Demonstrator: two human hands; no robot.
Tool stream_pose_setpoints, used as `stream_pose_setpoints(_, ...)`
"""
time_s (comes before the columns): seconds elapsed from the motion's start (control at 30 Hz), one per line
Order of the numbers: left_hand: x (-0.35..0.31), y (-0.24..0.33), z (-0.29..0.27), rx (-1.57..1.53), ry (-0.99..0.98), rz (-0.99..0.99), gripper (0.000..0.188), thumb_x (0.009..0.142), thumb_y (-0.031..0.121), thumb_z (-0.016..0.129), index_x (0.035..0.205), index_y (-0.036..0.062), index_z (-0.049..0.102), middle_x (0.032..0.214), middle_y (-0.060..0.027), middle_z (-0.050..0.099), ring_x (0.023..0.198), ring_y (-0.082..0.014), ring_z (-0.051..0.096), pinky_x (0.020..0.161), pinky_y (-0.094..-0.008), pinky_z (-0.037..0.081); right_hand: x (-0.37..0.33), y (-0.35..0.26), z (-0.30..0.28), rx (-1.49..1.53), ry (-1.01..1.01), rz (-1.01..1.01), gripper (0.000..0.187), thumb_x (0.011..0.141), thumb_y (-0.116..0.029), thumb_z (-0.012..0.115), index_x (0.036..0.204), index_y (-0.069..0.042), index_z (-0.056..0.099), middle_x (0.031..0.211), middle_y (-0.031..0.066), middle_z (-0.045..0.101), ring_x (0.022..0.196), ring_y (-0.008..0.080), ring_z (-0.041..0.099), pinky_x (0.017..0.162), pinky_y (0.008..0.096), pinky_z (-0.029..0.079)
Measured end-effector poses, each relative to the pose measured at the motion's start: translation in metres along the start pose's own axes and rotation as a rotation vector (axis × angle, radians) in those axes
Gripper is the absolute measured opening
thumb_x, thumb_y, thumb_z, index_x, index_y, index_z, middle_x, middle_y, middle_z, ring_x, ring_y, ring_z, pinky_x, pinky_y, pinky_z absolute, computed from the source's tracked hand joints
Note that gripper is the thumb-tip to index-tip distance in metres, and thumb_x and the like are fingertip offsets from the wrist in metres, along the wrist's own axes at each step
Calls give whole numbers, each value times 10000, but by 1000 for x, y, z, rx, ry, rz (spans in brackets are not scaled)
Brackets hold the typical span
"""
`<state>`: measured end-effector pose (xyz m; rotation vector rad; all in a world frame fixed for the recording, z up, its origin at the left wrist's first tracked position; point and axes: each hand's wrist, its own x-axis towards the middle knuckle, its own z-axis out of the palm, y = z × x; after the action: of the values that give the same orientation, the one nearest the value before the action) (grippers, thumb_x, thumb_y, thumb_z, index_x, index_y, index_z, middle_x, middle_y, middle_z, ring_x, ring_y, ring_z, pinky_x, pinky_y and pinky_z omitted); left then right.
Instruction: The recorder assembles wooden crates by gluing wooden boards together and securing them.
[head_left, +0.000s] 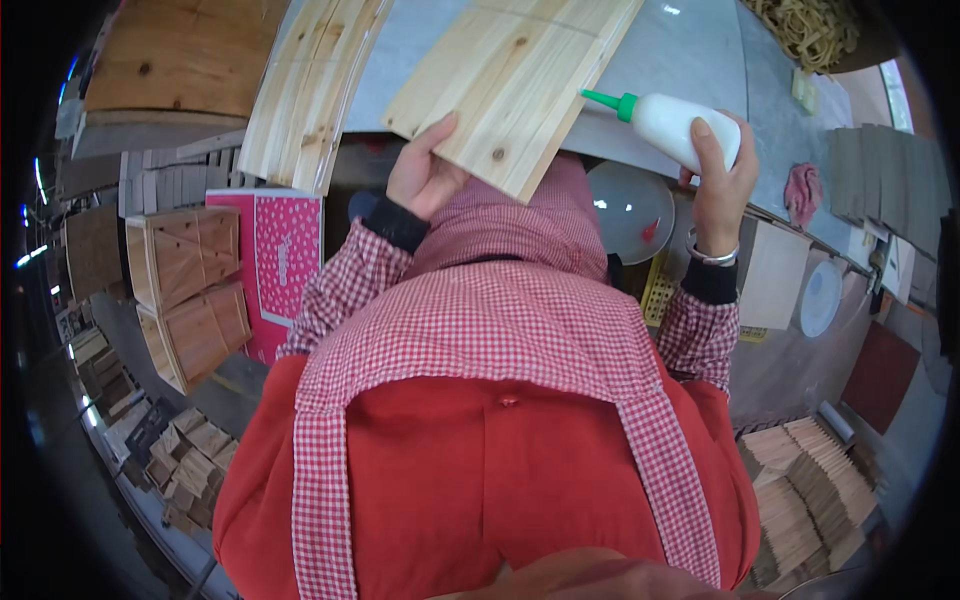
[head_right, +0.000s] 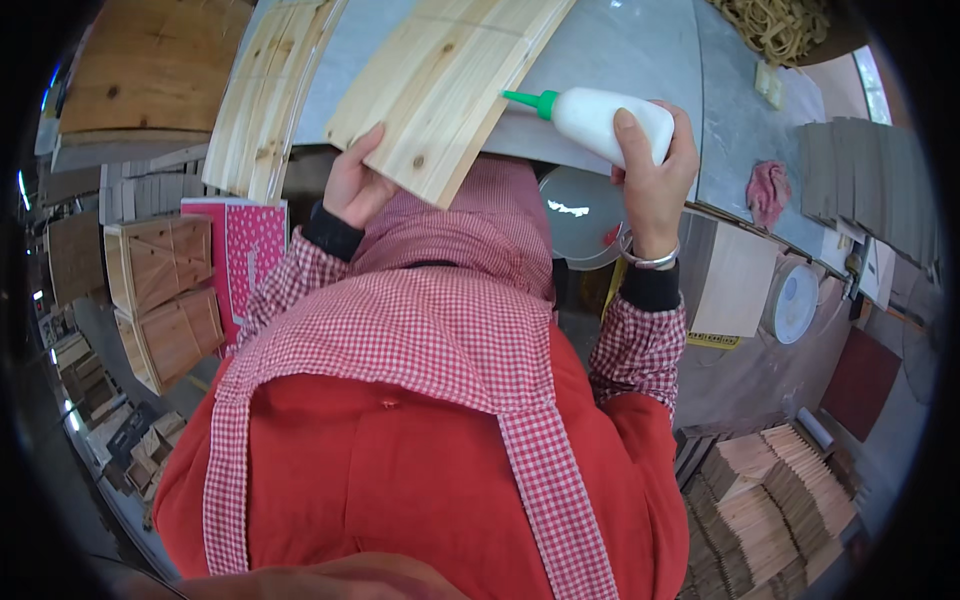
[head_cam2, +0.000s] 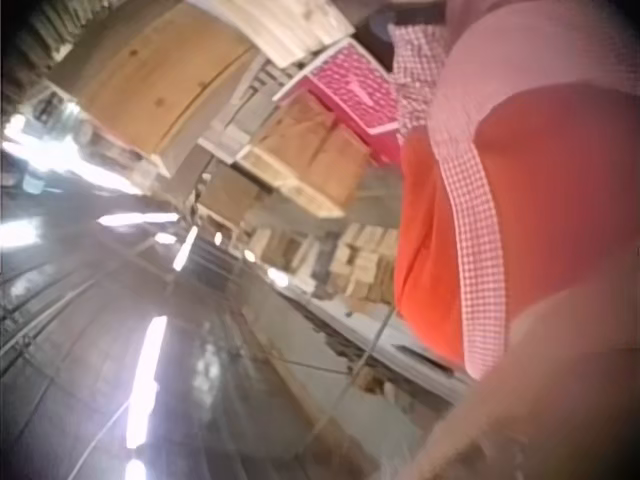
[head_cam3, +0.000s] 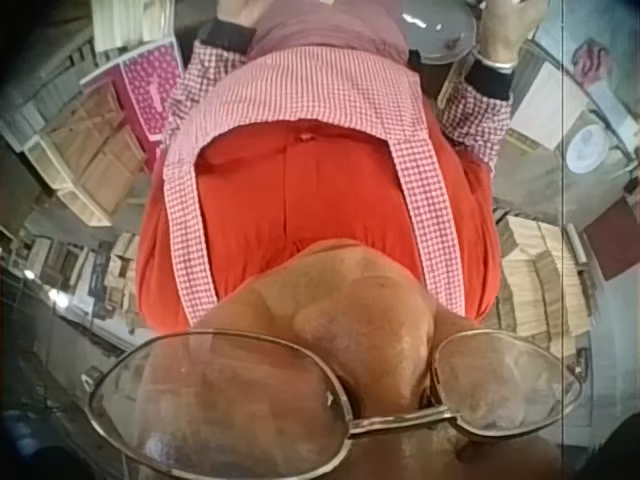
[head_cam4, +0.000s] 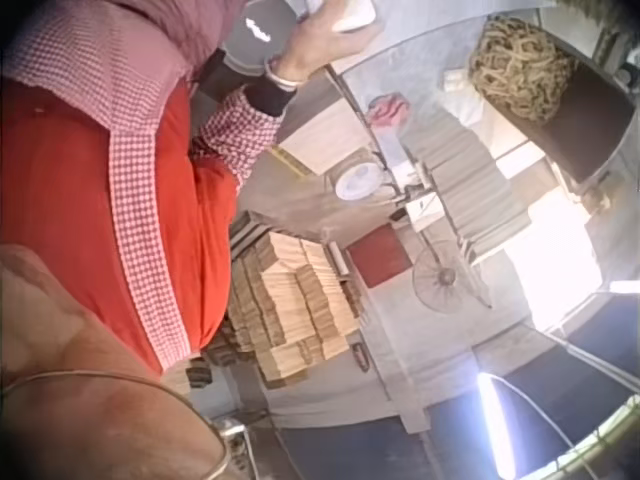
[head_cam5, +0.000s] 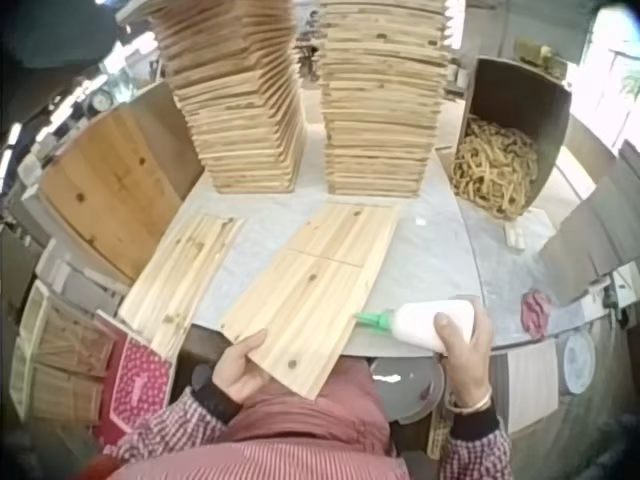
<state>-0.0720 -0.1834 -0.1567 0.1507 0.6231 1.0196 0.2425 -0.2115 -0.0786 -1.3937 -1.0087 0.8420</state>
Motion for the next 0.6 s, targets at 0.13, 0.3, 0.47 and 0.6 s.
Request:
stream_pose_setpoints(0.13,6,1,0,-29,-68,-19,517,967,160,507,1405,-10,293,1392,-199,439,1283,-314,459,1067,-495,402,-35,-5,4,-65,-131,5,358,859,-268,695,1046,-2,546,814,46,590,582,77,533,430,208,417)
stream_pose_setpoints(0.3,14,0,-10,-67,-72,-16,513,965,150,509,1401,-6,291,1388,-197,442,1277,-311,468,1069,-503,401,-55,-1,5,-80,-273,-29,357,860,-267,695,1053,-9,543,816,37,589,605,71,537,446,203,424)
stream_pose_setpoints(0.47,18,3,-11,-79,-107,-19,520,963,145,515,1405,-1,283,1393,-192,440,1275,-312,471,1068,-501,404,-48,-5,14,-83,-170,-4,337,874,-243,657,1077,-4,531,856,65,591,649,113,568,471,239,459)
stream_pose_setpoints(0.6,25,-4,-7,-41,-116,-14,518,956,140,529,1395,-3,294,1381,-188,451,1271,-303,475,1066,-477,409,-49,-3,11,-128,-160,-26,334,880,-245,648,1070,2,526,870,76,590,672,124,584,510,252,497)
